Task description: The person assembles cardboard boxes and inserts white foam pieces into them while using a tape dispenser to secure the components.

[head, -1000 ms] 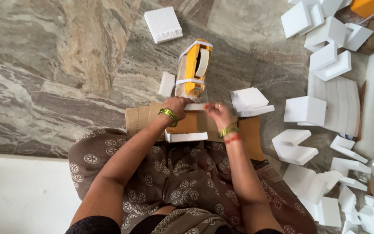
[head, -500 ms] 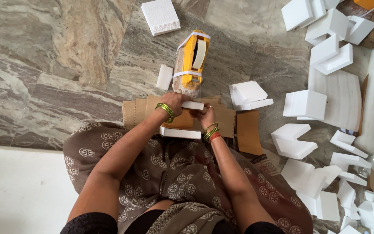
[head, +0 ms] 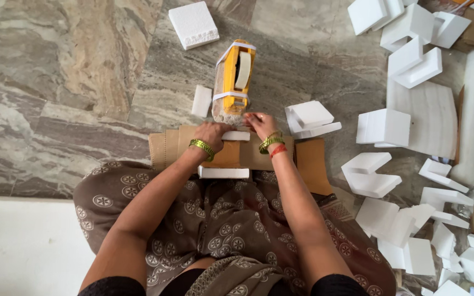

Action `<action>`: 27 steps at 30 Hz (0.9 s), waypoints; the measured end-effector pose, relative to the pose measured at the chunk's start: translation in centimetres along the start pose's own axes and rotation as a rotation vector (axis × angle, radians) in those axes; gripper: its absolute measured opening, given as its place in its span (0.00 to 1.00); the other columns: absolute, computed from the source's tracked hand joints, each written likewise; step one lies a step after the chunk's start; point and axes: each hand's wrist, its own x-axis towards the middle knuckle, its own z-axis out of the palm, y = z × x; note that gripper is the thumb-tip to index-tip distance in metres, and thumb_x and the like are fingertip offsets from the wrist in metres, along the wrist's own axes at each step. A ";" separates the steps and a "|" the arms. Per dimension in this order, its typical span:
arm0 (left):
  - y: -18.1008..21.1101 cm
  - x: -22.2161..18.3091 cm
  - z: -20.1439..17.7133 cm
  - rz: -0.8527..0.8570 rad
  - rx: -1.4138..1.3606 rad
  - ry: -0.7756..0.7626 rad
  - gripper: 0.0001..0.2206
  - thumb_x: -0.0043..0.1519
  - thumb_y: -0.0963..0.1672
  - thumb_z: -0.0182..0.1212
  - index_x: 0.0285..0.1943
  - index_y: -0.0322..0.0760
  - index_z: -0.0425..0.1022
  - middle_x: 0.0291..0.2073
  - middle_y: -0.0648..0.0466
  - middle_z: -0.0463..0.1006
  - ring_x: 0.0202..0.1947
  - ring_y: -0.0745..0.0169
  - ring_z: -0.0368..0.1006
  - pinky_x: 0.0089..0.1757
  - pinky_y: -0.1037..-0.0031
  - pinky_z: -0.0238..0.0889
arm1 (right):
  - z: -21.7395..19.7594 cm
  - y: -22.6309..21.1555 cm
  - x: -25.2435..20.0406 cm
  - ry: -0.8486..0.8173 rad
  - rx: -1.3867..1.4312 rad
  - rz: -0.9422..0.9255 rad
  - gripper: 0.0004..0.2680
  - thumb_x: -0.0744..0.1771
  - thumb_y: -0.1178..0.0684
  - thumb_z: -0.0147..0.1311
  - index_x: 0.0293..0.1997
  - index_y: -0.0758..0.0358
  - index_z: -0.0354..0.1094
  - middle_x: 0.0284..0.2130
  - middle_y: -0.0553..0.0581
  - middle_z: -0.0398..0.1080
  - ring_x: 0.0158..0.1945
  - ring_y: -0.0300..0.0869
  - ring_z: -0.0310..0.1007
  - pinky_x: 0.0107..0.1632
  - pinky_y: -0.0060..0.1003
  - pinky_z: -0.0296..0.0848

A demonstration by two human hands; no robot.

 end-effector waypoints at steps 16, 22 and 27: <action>-2.9 -1.7 1.1 0.364 -0.205 0.404 0.19 0.48 0.37 0.69 0.50 0.42 0.79 0.41 0.48 0.82 0.44 0.46 0.79 0.44 0.59 0.73 | 2.9 3.8 4.1 -0.347 -0.085 0.373 0.07 0.64 0.54 0.63 0.41 0.63 0.80 0.37 0.56 0.80 0.39 0.41 0.78 0.42 0.37 0.75; -4.0 -1.3 4.1 0.175 -0.603 0.363 0.23 0.44 0.39 0.81 0.50 0.41 0.79 0.41 0.48 0.81 0.41 0.51 0.80 0.43 0.66 0.75 | -1.0 3.9 3.8 -0.035 -0.628 0.065 0.09 0.67 0.49 0.58 0.42 0.61 0.81 0.35 0.60 0.80 0.37 0.41 0.76 0.41 0.37 0.74; -1.7 2.4 5.6 0.248 -0.654 0.314 0.25 0.46 0.39 0.77 0.54 0.43 0.77 0.42 0.50 0.83 0.43 0.54 0.81 0.43 0.68 0.74 | -1.9 -1.5 11.1 0.063 -0.255 -0.045 0.09 0.67 0.44 0.61 0.41 0.58 0.79 0.30 0.48 0.78 0.29 0.32 0.71 0.35 0.31 0.72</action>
